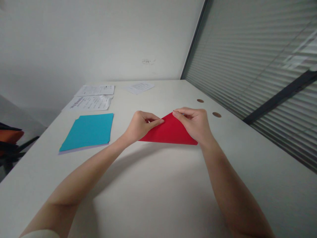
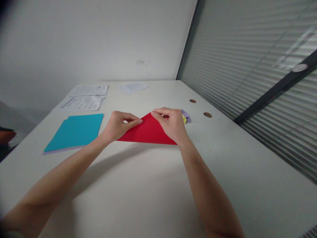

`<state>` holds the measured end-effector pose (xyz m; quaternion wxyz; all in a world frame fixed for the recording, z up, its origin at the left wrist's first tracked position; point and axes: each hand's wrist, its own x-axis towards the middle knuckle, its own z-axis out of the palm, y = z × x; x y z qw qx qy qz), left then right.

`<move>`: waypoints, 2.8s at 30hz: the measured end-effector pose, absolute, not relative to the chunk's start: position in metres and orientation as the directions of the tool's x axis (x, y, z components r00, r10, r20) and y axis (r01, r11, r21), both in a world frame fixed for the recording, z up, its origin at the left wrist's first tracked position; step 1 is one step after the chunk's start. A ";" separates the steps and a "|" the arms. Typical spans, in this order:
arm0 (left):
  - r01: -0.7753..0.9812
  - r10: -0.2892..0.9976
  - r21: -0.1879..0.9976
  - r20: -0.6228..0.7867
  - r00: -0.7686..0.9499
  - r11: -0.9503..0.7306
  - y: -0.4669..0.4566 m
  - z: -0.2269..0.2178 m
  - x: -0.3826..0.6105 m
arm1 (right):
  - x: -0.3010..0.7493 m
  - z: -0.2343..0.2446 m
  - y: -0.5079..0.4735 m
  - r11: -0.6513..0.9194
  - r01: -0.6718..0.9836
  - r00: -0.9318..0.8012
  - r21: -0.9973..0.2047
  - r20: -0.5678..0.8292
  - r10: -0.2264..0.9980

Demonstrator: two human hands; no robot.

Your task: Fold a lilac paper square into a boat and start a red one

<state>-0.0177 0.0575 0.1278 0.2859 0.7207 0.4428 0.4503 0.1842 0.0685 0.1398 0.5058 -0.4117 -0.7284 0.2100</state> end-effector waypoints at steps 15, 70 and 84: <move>-0.019 0.867 0.870 0.490 -0.091 -0.493 0.067 0.131 -0.036 | 0.232 0.126 0.112 0.556 0.145 0.328 -0.818 0.570 0.753; 0.565 0.968 0.795 0.105 0.227 -0.219 0.082 0.016 -0.066 | 0.251 0.011 0.146 0.368 0.817 -0.352 -0.443 0.121 0.928; 0.794 0.915 0.474 0.073 0.396 -0.381 0.080 0.009 -0.062 | 0.244 0.004 0.151 0.349 0.906 -0.341 -0.239 0.076 0.937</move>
